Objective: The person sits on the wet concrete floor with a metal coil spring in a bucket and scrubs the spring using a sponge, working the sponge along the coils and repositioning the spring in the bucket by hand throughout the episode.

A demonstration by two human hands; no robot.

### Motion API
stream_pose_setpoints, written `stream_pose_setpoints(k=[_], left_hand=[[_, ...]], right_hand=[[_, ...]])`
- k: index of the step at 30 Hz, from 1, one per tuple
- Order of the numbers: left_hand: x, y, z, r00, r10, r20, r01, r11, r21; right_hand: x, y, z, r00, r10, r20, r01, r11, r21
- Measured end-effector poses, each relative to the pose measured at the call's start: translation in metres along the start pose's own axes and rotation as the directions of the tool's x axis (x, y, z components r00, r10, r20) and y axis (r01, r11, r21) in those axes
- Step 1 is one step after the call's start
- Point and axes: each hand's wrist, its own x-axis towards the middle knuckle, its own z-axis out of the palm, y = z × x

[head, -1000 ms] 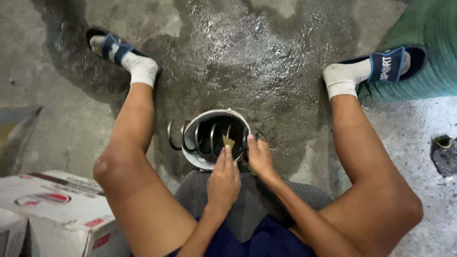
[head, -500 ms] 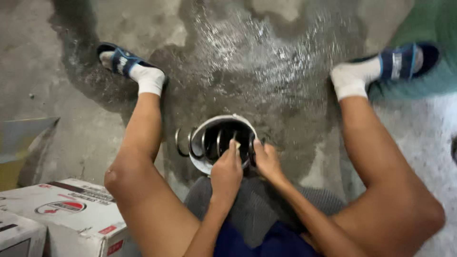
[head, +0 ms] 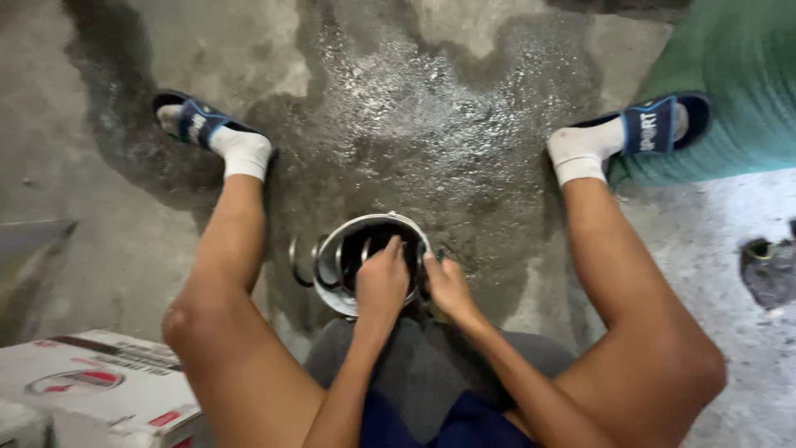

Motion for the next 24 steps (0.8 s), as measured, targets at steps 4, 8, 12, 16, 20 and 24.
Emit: stream_pose_setpoints(k=[4,8,12,16,20,24], left_hand=[[-0.067,0.008,-0.017,0.986,0.073,-0.148,-0.104,0.971,-0.214],[-0.081,0.007,-0.021,0.977,0.127,-0.172,-0.156,0.973,-0.171],[-0.072,0.004,-0.021,0.990,0.129,-0.064,-0.132,0.990,-0.051],[-0.070,0.005,-0.020,0.999,0.051,-0.014,-0.053,0.992,-0.111],[-0.071,0.005,-0.021,0.994,0.078,-0.074,-0.091,0.974,-0.207],[-0.073,0.003,-0.022,0.985,0.028,-0.171,-0.090,0.925,-0.369]], right_hand=[[-0.005,0.000,0.000,0.996,0.034,-0.078,-0.034,0.999,-0.006],[-0.002,-0.007,-0.004,0.996,0.084,-0.023,-0.080,0.986,0.143],[0.003,-0.004,-0.010,0.998,0.055,0.019,-0.057,0.981,0.185],[0.005,0.007,-0.015,0.998,0.048,0.050,-0.056,0.982,0.178],[0.008,0.010,-0.017,0.992,0.105,0.065,-0.117,0.966,0.229],[0.005,0.008,-0.016,0.994,0.093,0.054,-0.102,0.976,0.192]])
